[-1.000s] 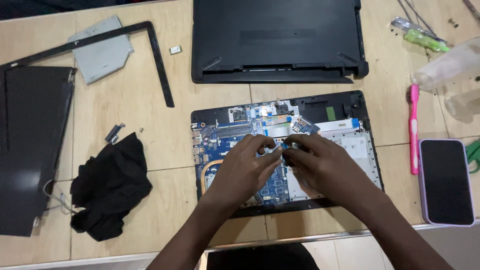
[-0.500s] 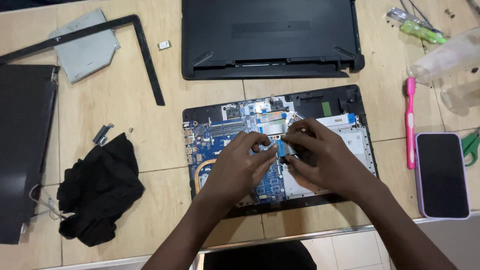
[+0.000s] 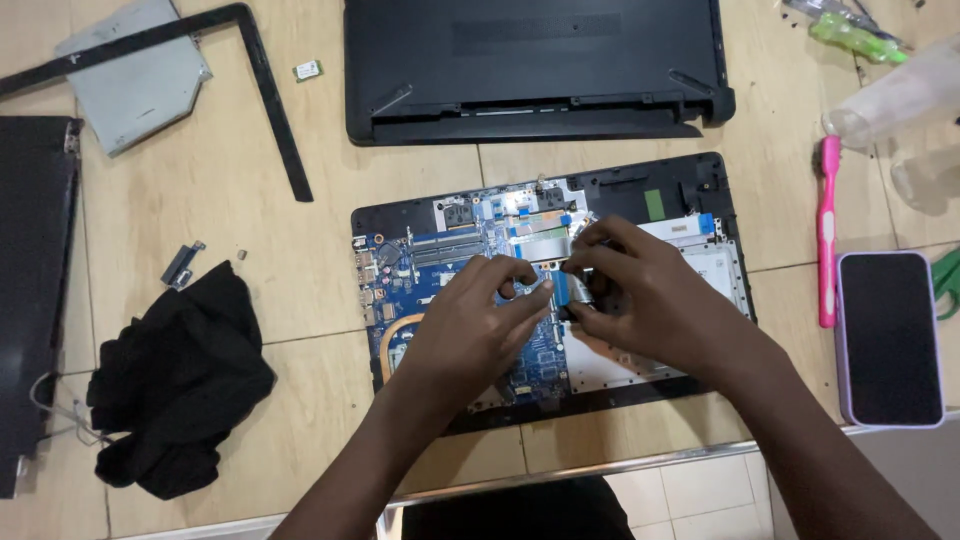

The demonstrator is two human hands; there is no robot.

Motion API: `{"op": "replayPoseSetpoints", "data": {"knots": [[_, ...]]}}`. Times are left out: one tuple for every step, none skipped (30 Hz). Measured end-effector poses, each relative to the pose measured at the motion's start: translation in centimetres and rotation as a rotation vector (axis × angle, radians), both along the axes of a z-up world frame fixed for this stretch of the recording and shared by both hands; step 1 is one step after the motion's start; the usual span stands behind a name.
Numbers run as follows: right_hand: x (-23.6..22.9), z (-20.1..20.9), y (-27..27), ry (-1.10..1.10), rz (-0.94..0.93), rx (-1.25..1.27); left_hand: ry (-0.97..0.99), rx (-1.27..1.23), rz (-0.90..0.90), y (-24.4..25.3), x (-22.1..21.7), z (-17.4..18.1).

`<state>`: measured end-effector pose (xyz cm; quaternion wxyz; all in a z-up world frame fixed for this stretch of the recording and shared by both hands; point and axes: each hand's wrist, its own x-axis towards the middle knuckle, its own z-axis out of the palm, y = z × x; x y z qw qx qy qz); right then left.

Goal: Connecting internal components and ribbon cables to a laptop motherboard

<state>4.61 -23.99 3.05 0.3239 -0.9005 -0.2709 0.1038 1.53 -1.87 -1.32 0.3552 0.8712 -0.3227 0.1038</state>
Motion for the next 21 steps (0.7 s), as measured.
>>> {"op": "replayPoseSetpoints", "data": {"knots": [[0.0, 0.1, 0.0, 0.002, 0.000, 0.001, 0.002, 0.001, 0.000, 0.0, 0.0, 0.1], [0.1, 0.3, 0.1, 0.014, 0.006, -0.004, 0.005, 0.002, -0.005, 0.1, 0.0, 0.1], [0.1, 0.5, 0.1, 0.026, 0.011, -0.009, 0.007, 0.002, -0.011, 0.1, 0.0, 0.2], [0.2, 0.2, 0.1, 0.027, 0.010, -0.009, 0.007, 0.002, -0.012, 0.1, 0.1, 0.1], [0.2, 0.0, 0.0, 0.010, 0.011, -0.021, 0.011, -0.008, -0.010, 0.1, 0.1, 0.0], [0.1, -0.3, -0.1, -0.004, 0.010, -0.033, 0.018, -0.020, -0.009, 0.0, 0.0, -0.1], [0.1, -0.3, -0.1, -0.001, 0.009, -0.033, 0.020, -0.020, -0.011, 0.0, 0.0, -0.1], [0.2, -0.4, -0.1, -0.004, 0.011, -0.039, 0.020, -0.016, -0.005, 0.0, 0.0, 0.0], [0.2, -0.4, -0.1, -0.007, 0.012, -0.045, 0.020, -0.012, 0.000, 0.0, 0.0, 0.1], [0.2, -0.2, 0.0, -0.009, 0.012, -0.045, 0.018, -0.012, 0.000, 0.0, 0.0, -0.1], [0.1, 0.1, 0.2, -0.008, 0.028, -0.054, 0.020, -0.014, -0.002, 0.0, 0.0, -0.3], [0.0, 0.3, 0.3, -0.004, 0.044, -0.062, 0.026, -0.016, -0.003, 0.0, 0.0, -0.4], [0.0, 0.2, 0.3, -0.003, 0.045, -0.061, 0.027, -0.016, -0.003, 0.0, 0.0, -0.2], [0.1, 0.2, 0.2, -0.002, 0.044, -0.071, 0.039, -0.017, -0.008, 0.1, 0.0, 0.0], [0.1, 0.1, 0.2, -0.001, 0.043, -0.081, 0.052, -0.017, -0.012, 0.1, 0.0, 0.3], [0.1, -0.1, 0.1, -0.001, 0.044, -0.082, 0.051, -0.018, -0.012, -0.1, -0.1, 0.4], [0.1, -0.3, 0.0, 0.001, 0.065, -0.073, 0.044, 0.019, 0.003, -0.2, -0.1, 0.5], [0.1, -0.5, -0.2, 0.005, 0.086, -0.064, 0.037, 0.057, 0.019, -0.4, -0.2, 0.6], [0.1, -0.7, -0.2, 0.005, 0.087, -0.064, 0.038, 0.057, 0.020, -0.4, -0.3, 0.6], [0.1, -0.8, -0.2, -0.012, 0.084, -0.056, 0.021, 0.044, 0.021, -0.4, -0.3, 0.7], [0.2, -1.0, -0.2, -0.030, 0.081, -0.049, 0.004, 0.031, 0.023, -0.4, -0.3, 0.7]]}}
